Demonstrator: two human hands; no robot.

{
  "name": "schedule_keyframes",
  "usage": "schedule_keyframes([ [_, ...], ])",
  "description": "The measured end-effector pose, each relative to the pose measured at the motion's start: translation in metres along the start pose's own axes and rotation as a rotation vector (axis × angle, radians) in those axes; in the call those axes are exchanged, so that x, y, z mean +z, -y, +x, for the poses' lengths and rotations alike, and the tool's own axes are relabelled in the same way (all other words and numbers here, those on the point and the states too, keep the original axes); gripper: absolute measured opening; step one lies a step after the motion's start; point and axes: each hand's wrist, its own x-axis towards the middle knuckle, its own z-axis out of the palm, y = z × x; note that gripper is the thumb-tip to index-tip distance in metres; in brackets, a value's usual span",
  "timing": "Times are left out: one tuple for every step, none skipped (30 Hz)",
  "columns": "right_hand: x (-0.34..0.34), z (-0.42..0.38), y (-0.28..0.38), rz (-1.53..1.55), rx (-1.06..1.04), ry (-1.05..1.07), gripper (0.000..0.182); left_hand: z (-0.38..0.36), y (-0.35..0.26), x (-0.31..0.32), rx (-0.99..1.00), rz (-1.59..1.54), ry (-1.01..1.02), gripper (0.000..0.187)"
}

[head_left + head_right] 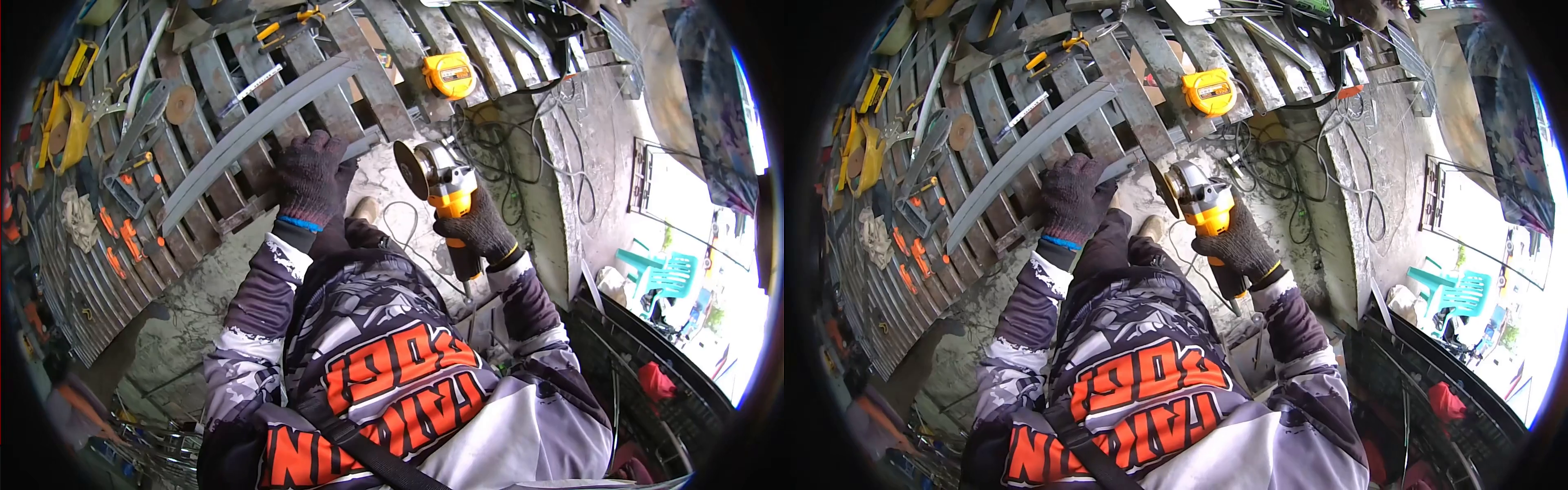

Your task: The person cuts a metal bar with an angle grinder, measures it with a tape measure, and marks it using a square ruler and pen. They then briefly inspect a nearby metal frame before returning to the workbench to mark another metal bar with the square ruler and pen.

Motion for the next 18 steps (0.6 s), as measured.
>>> schedule_keyframes([
  [0.001, 0.002, 0.003, -0.026, -0.012, 0.001, 0.087, 0.001, 0.001, 0.000, 0.002, -0.005, 0.010, 0.032],
  [0.003, 0.002, 0.005, -0.051, -0.023, 0.002, 0.087, 0.002, 0.001, -0.001, 0.005, -0.012, 0.011, 0.032],
  [0.004, 0.002, 0.008, -0.038, -0.004, -0.005, 0.085, 0.002, 0.000, -0.003, 0.001, -0.032, 0.018, 0.032],
  [0.006, 0.002, 0.007, -0.039, -0.002, -0.010, 0.085, 0.002, -0.001, -0.006, -0.005, -0.052, 0.024, 0.032],
  [0.007, 0.002, 0.005, -0.018, -0.001, -0.017, 0.083, 0.002, -0.002, -0.011, 0.000, -0.055, 0.024, 0.032],
  [0.009, 0.001, 0.005, 0.003, -0.002, -0.025, 0.081, 0.003, -0.006, -0.017, 0.009, -0.090, -0.052, 0.032],
  [0.009, 0.000, 0.007, 0.004, -0.005, -0.029, 0.081, 0.003, -0.010, -0.022, 0.018, -0.123, -0.129, 0.033],
  [0.010, -0.002, 0.010, 0.061, 0.026, -0.039, 0.079, -0.002, -0.014, -0.025, 0.024, -0.123, -0.132, 0.033],
  [0.010, -0.004, 0.013, 0.118, 0.054, -0.048, 0.077, -0.009, -0.021, -0.029, 0.065, -0.191, -0.205, 0.034],
  [0.009, -0.004, 0.017, 0.081, 0.017, -0.095, 0.072, -0.017, -0.028, -0.033, 0.101, -0.255, -0.278, 0.034],
  [0.004, -0.007, 0.027, 0.116, 0.023, -0.112, 0.071, -0.026, -0.039, -0.034, 0.150, -0.356, -0.099, 0.036],
  [0.002, -0.008, 0.045, 0.156, 0.029, -0.124, 0.070, -0.033, -0.049, -0.030, 0.195, -0.450, 0.083, 0.037],
  [0.002, -0.008, 0.055, 0.379, -0.070, -0.138, 0.064, -0.035, -0.059, -0.025, 0.237, -0.565, 0.224, 0.040],
  [-0.005, -0.009, 0.059, 0.475, -0.152, -0.100, 0.055, -0.038, -0.070, -0.019, 0.280, -0.684, 0.371, 0.043],
  [-0.011, -0.007, 0.064, 0.494, -0.204, -0.062, 0.053, -0.038, -0.078, -0.014, 0.349, -0.660, 0.460, 0.050],
  [-0.021, -0.007, 0.070, 0.507, -0.254, -0.042, 0.052, -0.039, -0.086, -0.002, 0.455, -0.657, 0.428, 0.056],
  [-0.019, -0.012, 0.079, 0.622, -0.274, -0.094, 0.052, -0.037, -0.093, -0.001, 0.489, -0.677, 0.413, 0.054],
  [-0.016, -0.015, 0.083, 0.738, -0.299, -0.158, 0.053, -0.034, -0.102, 0.000, 0.529, -0.700, 0.404, 0.053],
])
